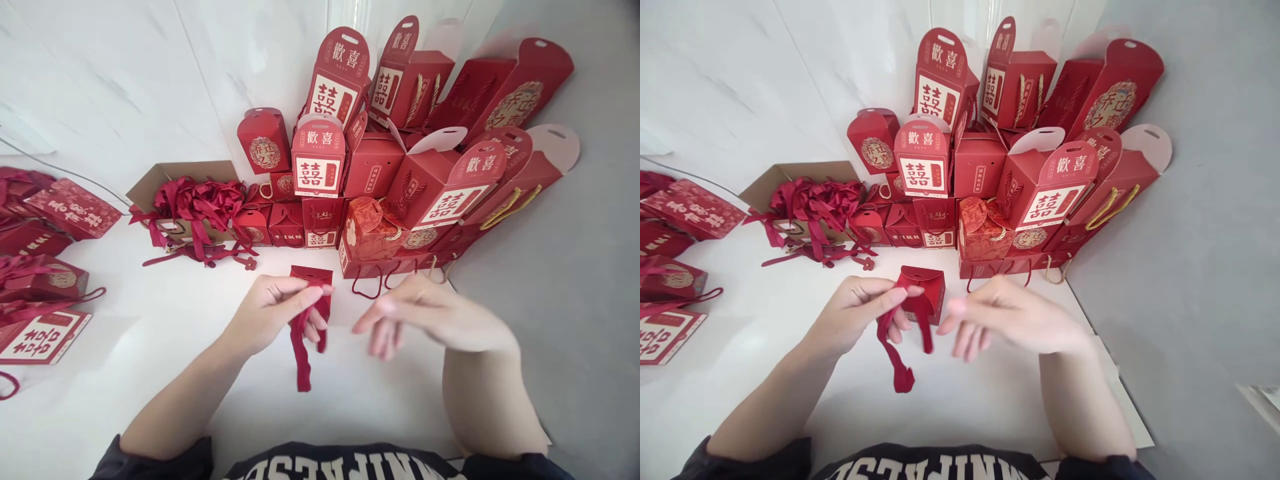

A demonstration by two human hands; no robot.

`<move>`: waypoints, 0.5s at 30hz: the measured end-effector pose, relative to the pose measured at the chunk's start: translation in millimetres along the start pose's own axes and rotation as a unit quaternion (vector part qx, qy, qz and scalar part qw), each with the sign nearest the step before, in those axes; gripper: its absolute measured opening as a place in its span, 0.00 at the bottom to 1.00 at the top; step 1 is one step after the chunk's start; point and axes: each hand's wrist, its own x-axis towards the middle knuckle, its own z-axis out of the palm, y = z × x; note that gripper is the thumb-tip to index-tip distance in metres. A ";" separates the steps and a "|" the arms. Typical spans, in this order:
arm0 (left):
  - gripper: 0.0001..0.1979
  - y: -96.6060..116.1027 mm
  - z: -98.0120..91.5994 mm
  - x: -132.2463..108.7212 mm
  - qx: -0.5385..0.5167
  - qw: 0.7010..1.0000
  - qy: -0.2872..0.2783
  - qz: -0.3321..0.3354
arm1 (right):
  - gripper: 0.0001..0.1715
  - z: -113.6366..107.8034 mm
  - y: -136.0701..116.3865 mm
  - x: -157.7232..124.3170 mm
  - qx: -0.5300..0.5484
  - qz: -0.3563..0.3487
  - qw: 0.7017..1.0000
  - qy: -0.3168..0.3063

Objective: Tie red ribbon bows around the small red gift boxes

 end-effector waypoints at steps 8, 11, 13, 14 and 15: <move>0.15 -6.1 3.0 6.4 0.033 0.998 -0.048 0.034 | 0.18 43.8 27.5 66.2 0.264 -0.089 0.957 0.074; 0.15 -4.6 3.7 6.6 0.097 0.991 -0.097 0.006 | 0.14 31.1 29.8 64.7 0.315 -0.100 0.927 0.178; 0.17 -3.8 3.2 6.4 0.137 0.981 -0.137 -0.006 | 0.13 18.5 27.2 58.4 0.310 -0.126 0.912 0.239; 0.17 -3.9 3.0 6.2 0.160 0.975 -0.156 -0.009 | 0.12 12.4 25.4 55.0 0.304 -0.138 0.905 0.263; 0.17 -4.5 3.0 6.0 0.186 0.966 -0.177 -0.011 | 0.11 6.9 23.4 51.8 0.298 -0.149 0.899 0.285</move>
